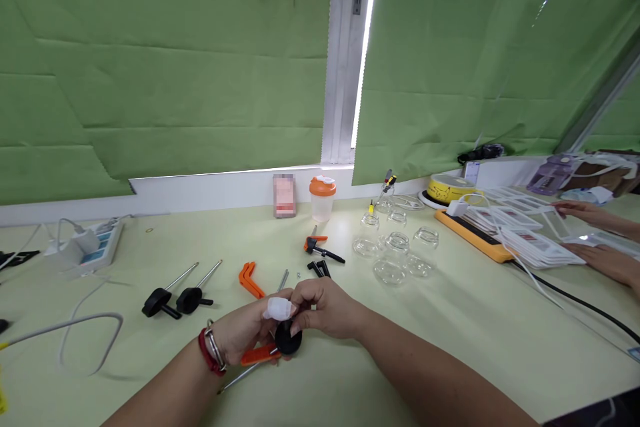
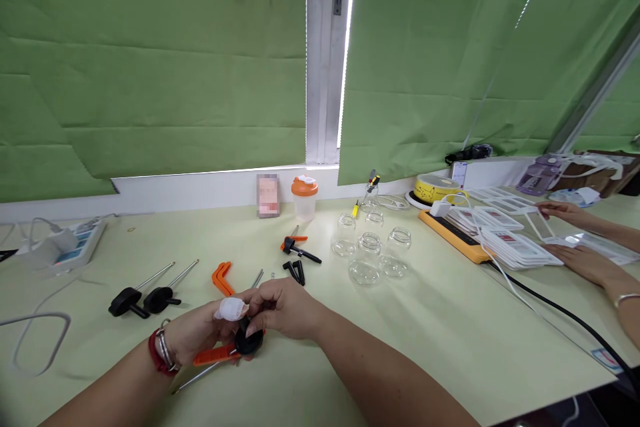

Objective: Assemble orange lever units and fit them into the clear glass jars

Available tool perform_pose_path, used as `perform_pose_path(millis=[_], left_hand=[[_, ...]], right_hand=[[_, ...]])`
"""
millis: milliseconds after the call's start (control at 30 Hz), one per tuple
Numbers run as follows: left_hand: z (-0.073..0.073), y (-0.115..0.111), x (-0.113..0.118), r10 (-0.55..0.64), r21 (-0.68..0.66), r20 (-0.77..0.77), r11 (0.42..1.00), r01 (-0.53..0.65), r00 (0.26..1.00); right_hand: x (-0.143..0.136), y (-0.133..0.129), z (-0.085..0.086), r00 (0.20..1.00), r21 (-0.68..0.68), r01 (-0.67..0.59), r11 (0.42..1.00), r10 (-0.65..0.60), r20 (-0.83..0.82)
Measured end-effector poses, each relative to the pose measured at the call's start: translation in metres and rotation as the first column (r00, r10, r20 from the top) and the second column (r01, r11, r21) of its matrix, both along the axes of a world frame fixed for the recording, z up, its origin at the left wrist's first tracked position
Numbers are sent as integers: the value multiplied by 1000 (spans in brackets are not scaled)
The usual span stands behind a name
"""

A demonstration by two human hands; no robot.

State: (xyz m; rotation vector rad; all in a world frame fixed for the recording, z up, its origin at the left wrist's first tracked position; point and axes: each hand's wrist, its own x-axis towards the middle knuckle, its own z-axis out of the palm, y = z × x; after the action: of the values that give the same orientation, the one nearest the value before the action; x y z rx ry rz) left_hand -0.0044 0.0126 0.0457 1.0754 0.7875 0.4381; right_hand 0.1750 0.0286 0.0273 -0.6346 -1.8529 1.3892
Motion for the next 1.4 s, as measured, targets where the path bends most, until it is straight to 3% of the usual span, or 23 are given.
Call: perform_pose_path(millis=[300,1033,1400], left_hand=[[1,-1,2,7,12,-17,1000,-7,1000],[1,-1,1,-34,19,15,999,34,999],[1,-1,0,-19,23,12,1000,18,1000]], right_hand=[[2,2,-2,998,63,-52,997,54,-29],[2,5,-16,988,-255,-87,963,52,-143],[2,4,-14,985,-293,-111,950,66,-159]])
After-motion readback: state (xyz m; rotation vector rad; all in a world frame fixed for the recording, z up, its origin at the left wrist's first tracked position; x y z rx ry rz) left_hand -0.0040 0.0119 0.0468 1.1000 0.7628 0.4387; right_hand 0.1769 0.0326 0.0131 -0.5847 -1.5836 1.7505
